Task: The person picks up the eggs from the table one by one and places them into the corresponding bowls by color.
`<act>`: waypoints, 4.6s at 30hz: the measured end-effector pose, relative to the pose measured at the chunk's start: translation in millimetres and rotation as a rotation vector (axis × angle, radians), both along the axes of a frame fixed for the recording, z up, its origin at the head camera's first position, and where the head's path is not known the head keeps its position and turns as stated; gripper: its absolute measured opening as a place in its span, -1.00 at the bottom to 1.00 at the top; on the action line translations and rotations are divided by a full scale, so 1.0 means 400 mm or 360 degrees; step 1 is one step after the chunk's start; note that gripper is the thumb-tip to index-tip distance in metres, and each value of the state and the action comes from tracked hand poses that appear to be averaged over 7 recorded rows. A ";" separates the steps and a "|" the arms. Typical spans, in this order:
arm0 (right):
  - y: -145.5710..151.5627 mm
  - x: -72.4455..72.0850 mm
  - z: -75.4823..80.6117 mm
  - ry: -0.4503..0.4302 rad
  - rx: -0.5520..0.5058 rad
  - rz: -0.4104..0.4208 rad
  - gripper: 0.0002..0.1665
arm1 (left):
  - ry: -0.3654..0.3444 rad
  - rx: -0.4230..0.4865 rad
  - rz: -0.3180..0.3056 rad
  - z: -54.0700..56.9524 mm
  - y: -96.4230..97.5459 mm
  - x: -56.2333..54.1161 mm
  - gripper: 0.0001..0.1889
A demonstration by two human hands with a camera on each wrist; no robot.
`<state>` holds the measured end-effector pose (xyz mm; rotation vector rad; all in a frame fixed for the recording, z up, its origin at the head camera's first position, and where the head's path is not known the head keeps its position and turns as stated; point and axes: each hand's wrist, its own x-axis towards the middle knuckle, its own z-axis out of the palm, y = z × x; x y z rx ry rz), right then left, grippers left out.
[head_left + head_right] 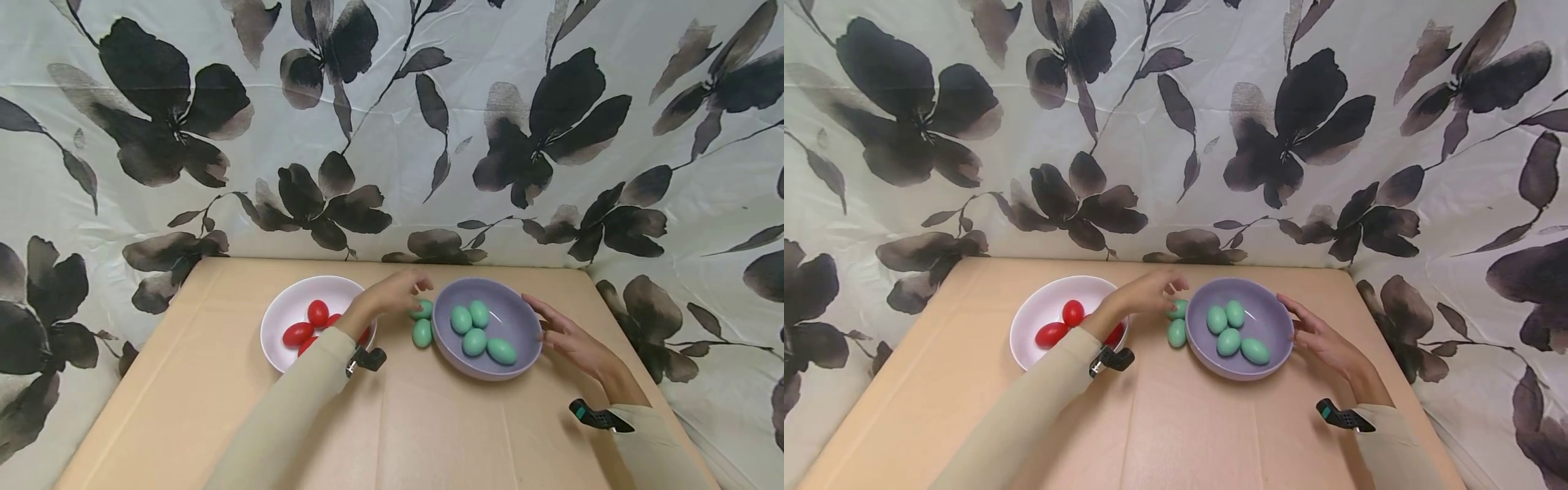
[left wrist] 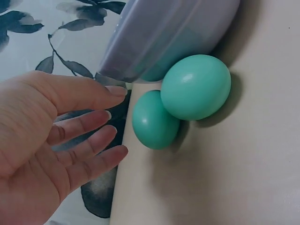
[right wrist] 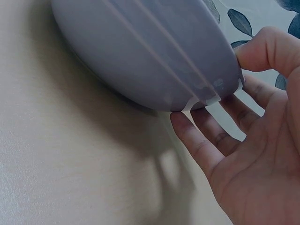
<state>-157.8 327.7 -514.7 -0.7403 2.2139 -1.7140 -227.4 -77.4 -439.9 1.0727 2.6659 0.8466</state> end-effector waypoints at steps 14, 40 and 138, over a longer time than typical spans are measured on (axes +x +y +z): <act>0.013 -0.026 0.004 -0.0034 -0.0004 0.0036 -0.14 | -0.0081 -0.0174 0.0079 -0.015 0.027 -0.019 -0.52; 0.020 -0.032 0.009 -0.0045 -0.0038 0.0099 -0.14 | 0.0013 -0.0377 0.0197 -0.012 0.060 -0.015 -0.61; -0.010 0.037 0.020 -0.0105 -0.0097 0.0095 -0.14 | 0.0038 0.0078 -0.0171 0.091 0.073 0.132 -0.71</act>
